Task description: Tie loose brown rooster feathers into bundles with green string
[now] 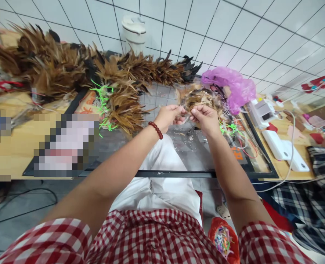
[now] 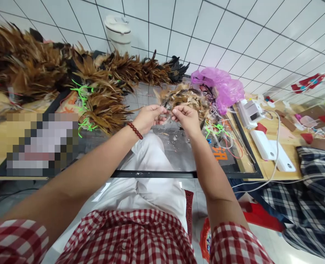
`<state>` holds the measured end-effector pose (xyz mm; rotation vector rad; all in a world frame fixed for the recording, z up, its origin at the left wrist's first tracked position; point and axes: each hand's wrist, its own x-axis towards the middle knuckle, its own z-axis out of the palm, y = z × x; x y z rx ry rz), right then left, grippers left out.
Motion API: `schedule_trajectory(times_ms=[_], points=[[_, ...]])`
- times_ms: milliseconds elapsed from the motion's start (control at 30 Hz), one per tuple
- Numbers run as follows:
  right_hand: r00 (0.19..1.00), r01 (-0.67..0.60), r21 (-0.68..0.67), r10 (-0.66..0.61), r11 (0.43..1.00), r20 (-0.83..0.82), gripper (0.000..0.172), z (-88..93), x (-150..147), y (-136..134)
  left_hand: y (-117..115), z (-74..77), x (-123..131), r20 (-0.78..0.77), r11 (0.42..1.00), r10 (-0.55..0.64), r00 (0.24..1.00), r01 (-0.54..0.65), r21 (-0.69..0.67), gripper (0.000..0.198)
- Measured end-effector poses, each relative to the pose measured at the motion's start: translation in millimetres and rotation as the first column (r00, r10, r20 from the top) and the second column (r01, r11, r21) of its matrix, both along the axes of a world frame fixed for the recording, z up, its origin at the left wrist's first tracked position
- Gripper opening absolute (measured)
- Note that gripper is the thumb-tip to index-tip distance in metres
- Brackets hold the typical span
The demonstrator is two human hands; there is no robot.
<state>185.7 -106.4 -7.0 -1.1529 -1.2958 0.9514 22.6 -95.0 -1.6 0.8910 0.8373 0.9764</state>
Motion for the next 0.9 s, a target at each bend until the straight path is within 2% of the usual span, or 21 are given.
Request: schedule_trajectory(times_ms=[67,167,300,467,567,633,767,833,900], points=[[0.998,0.054,0.051,-0.056,0.997,0.021,0.033,-1.0,1,1,-2,3.1,-1,-0.034,0.996,-0.059,0.998,0.057,-0.067,0.015],[0.989,0.128,0.111,-0.136,0.986,0.064,0.032,-1.5,3,2,-5,7.2,0,-0.081,0.988,-0.075,0.994,0.063,-0.144,0.014],[0.971,0.183,0.164,-0.204,0.969,0.123,0.032,-2.0,1,0,-8,9.1,2,-0.112,0.982,-0.072,0.991,0.051,-0.179,0.013],[0.964,0.200,0.185,-0.228,0.962,0.139,0.034,-5.0,-1,0,-7,6.4,5,-0.106,0.982,-0.056,0.993,0.036,-0.187,0.012],[0.977,0.183,0.136,-0.195,0.974,0.088,0.036,-5.9,0,1,-6,4.2,5,-0.080,0.986,-0.052,0.995,0.039,-0.162,0.015],[0.991,0.132,0.045,-0.132,0.990,-0.005,0.040,-4.4,1,2,-5,2.9,5,-0.048,0.990,-0.022,0.999,0.015,-0.141,0.017],[0.990,-0.084,-0.164,0.063,0.983,-0.129,0.046,2.5,2,-2,-2,2.1,4,0.023,0.991,0.053,0.998,-0.050,-0.124,0.020],[0.988,-0.121,-0.159,0.103,0.980,-0.115,0.045,4.8,-1,-4,-3,2.6,4,0.022,0.992,0.057,0.998,-0.054,-0.114,0.020],[0.993,-0.082,-0.102,0.073,0.991,-0.091,0.038,4.9,-5,-5,-4,3.1,4,-0.004,0.995,0.031,1.000,-0.031,-0.094,0.018]])
